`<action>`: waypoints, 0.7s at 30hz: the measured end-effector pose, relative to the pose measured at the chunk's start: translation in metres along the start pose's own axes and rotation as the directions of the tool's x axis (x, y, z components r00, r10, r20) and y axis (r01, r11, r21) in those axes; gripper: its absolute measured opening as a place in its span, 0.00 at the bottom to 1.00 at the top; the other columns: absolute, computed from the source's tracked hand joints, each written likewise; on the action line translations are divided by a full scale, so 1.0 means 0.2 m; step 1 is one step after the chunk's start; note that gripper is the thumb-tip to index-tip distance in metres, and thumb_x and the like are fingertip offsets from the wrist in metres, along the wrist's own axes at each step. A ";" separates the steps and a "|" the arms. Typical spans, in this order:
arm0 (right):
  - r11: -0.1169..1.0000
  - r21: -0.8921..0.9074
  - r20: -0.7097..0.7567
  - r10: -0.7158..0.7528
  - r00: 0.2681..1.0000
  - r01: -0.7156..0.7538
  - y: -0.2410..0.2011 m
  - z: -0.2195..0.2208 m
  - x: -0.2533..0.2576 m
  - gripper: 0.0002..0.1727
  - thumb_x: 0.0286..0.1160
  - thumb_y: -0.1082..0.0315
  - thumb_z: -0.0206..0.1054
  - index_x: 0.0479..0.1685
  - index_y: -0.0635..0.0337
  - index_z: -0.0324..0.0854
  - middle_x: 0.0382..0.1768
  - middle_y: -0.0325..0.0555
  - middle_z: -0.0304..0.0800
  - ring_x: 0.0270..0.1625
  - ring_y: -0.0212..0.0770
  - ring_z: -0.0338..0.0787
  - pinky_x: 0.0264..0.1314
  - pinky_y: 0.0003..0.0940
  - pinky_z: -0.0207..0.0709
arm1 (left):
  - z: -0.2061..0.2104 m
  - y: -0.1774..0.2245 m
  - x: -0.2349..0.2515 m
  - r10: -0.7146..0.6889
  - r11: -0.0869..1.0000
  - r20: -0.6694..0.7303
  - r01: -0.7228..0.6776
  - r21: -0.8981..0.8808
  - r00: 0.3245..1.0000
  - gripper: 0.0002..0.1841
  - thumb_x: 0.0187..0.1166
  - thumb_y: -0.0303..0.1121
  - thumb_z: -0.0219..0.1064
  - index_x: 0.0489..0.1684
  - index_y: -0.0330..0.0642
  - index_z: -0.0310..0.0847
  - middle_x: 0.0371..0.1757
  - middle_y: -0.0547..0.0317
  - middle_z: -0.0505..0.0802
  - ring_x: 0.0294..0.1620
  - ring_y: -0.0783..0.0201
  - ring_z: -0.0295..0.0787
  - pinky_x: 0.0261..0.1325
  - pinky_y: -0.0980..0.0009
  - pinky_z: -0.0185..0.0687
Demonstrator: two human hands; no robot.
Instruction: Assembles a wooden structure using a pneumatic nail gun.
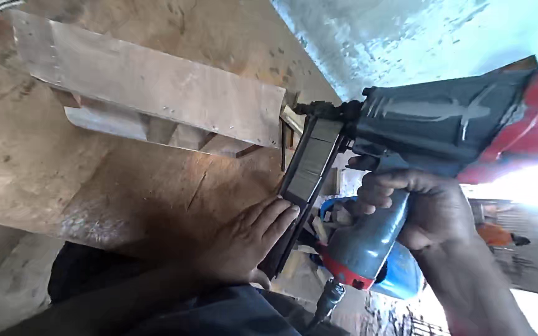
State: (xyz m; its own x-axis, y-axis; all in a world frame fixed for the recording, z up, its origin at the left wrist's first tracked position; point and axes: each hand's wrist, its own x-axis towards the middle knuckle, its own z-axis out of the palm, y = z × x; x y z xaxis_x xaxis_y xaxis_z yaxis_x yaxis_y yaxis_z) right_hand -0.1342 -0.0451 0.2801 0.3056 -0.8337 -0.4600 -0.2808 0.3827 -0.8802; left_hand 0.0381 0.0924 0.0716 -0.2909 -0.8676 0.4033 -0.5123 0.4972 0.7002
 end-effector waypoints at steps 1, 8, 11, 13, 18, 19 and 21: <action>1.000 0.015 -0.028 0.000 1.000 0.000 0.00 0.01 0.00 0.09 0.67 0.66 0.57 0.31 0.54 0.85 0.15 0.33 0.75 0.18 0.29 0.77 0.27 0.26 0.80 | 0.01 0.00 0.00 0.010 1.000 0.005 -0.010 0.020 1.000 0.67 0.48 0.68 0.84 0.93 0.46 0.53 0.89 0.47 0.68 0.91 0.51 0.59 0.90 0.58 0.61; 0.989 0.084 -0.025 -0.119 0.993 0.121 -0.06 0.00 0.02 0.12 0.70 0.66 0.56 0.44 0.54 0.84 0.17 0.31 0.74 0.18 0.28 0.76 0.28 0.26 0.78 | 0.04 -0.09 -0.09 0.235 0.965 -0.165 -0.210 0.156 0.958 0.15 0.87 0.46 0.62 0.51 0.45 0.86 0.43 0.58 0.90 0.50 0.58 0.90 0.57 0.64 0.88; 0.991 0.045 -0.018 -0.128 0.992 0.129 -0.09 0.01 -0.01 0.14 0.68 0.66 0.57 0.49 0.54 0.85 0.17 0.31 0.73 0.17 0.27 0.76 0.26 0.26 0.79 | -0.05 -0.09 -0.09 0.260 0.966 -0.061 -0.259 0.014 0.964 0.22 0.85 0.56 0.62 0.61 0.49 0.83 0.54 0.59 0.90 0.61 0.59 0.87 0.66 0.62 0.84; 0.991 0.045 0.028 -0.126 0.992 0.125 -0.09 0.00 -0.01 0.15 0.68 0.65 0.59 0.50 0.54 0.86 0.17 0.30 0.74 0.18 0.27 0.76 0.26 0.26 0.79 | -0.10 -0.07 -0.08 0.160 0.972 -0.131 -0.180 -0.153 0.978 0.32 0.76 0.66 0.66 0.69 0.53 0.81 0.61 0.61 0.90 0.69 0.61 0.83 0.73 0.59 0.79; 0.989 0.116 0.122 -0.105 0.987 0.091 -0.05 0.05 -0.01 0.16 0.67 0.65 0.62 0.52 0.54 0.87 0.18 0.32 0.76 0.18 0.27 0.78 0.27 0.26 0.81 | -0.16 -0.01 0.22 -0.597 0.555 -0.081 0.338 -0.760 0.798 0.32 0.85 0.58 0.59 0.80 0.46 0.72 0.69 0.54 0.86 0.68 0.61 0.85 0.70 0.54 0.84; 0.990 0.110 0.129 -0.104 0.986 0.090 -0.04 0.07 -0.01 0.16 0.67 0.65 0.62 0.52 0.54 0.87 0.17 0.32 0.76 0.18 0.27 0.78 0.27 0.26 0.81 | -0.19 -0.02 0.30 -0.647 0.389 0.036 0.370 -0.844 0.762 0.29 0.85 0.59 0.60 0.70 0.45 0.80 0.60 0.54 0.91 0.61 0.61 0.88 0.66 0.52 0.85; 0.992 0.100 0.129 -0.091 0.988 0.078 -0.03 0.09 -0.02 0.14 0.65 0.66 0.64 0.48 0.56 0.88 0.17 0.33 0.75 0.18 0.29 0.78 0.27 0.27 0.81 | -0.21 -0.02 0.36 -0.654 0.171 0.176 0.370 -0.913 0.736 0.27 0.83 0.59 0.63 0.53 0.41 0.89 0.48 0.53 0.94 0.53 0.61 0.90 0.60 0.54 0.85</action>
State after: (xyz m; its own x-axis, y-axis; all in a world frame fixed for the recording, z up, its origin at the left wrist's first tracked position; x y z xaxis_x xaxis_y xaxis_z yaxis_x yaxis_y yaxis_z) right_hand -0.1171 -0.0363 0.2851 0.4444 -0.8068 -0.3893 -0.1632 0.3543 -0.9208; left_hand 0.0527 0.0283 0.1226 -0.0209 -0.9640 -0.2649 0.5430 -0.2334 0.8066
